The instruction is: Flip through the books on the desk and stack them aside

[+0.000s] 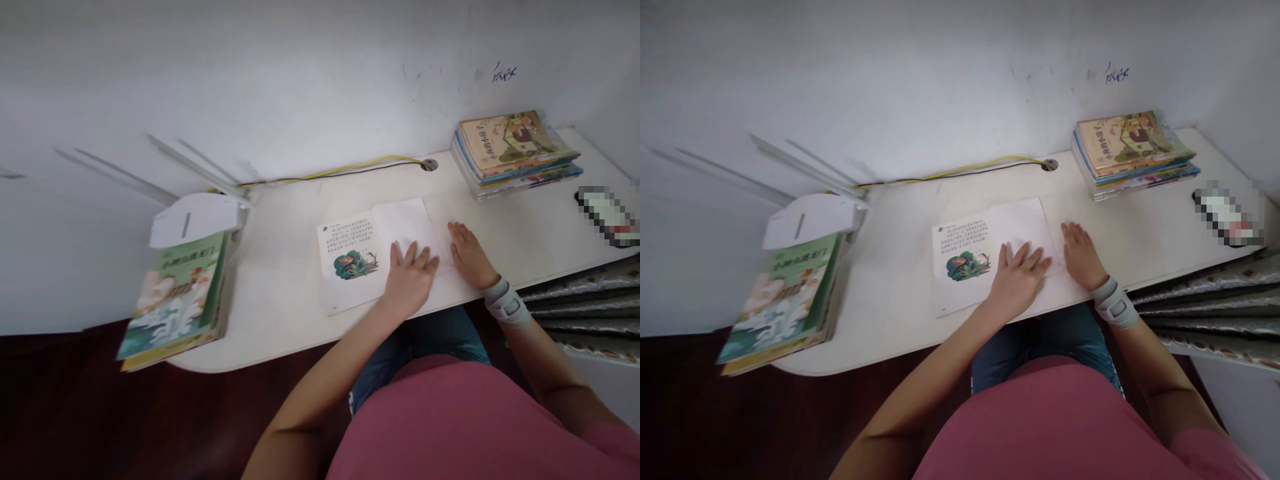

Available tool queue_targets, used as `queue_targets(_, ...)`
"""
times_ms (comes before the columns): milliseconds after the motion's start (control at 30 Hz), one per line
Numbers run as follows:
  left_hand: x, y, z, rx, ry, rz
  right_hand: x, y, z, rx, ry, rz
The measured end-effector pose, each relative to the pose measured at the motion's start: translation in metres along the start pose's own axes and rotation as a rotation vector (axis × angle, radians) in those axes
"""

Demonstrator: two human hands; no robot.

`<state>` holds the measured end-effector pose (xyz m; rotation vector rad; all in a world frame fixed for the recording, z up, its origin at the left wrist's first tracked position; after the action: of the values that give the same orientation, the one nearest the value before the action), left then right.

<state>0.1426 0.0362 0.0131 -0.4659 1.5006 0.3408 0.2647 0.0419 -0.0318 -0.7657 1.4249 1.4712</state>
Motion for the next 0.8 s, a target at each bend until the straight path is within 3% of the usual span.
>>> queue_targets(200, 0.007, -0.004, 0.006, -0.025, 0.014, -0.023, -0.012, 0.001, -0.002, -0.05, -0.04, 0.06)
queue_targets(467, 0.016, 0.001, 0.004, -0.032, 0.003, -0.034, -0.009, 0.023, 0.007, -0.155, 0.091, -0.231)
queue_targets(633, 0.021, -0.004, 0.005, -0.031, -0.038, -0.012, -0.007, 0.014, 0.006, -0.266, 0.134, -0.195)
queue_targets(800, 0.02, -0.018, 0.002, 0.039, -0.038, -0.04, -0.008, 0.004, 0.006, -0.22, 0.103, -0.164)
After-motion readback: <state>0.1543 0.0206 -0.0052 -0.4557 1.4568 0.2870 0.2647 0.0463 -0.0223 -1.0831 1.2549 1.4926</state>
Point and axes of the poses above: each hand's wrist, its own z-axis towards the middle knuckle, its own x-axis out of the palm, y = z × x, the point moved 10 cm from there along z, towards the middle knuckle, and after that the axes turned 4 degrees about y, right-handed, at the moved point
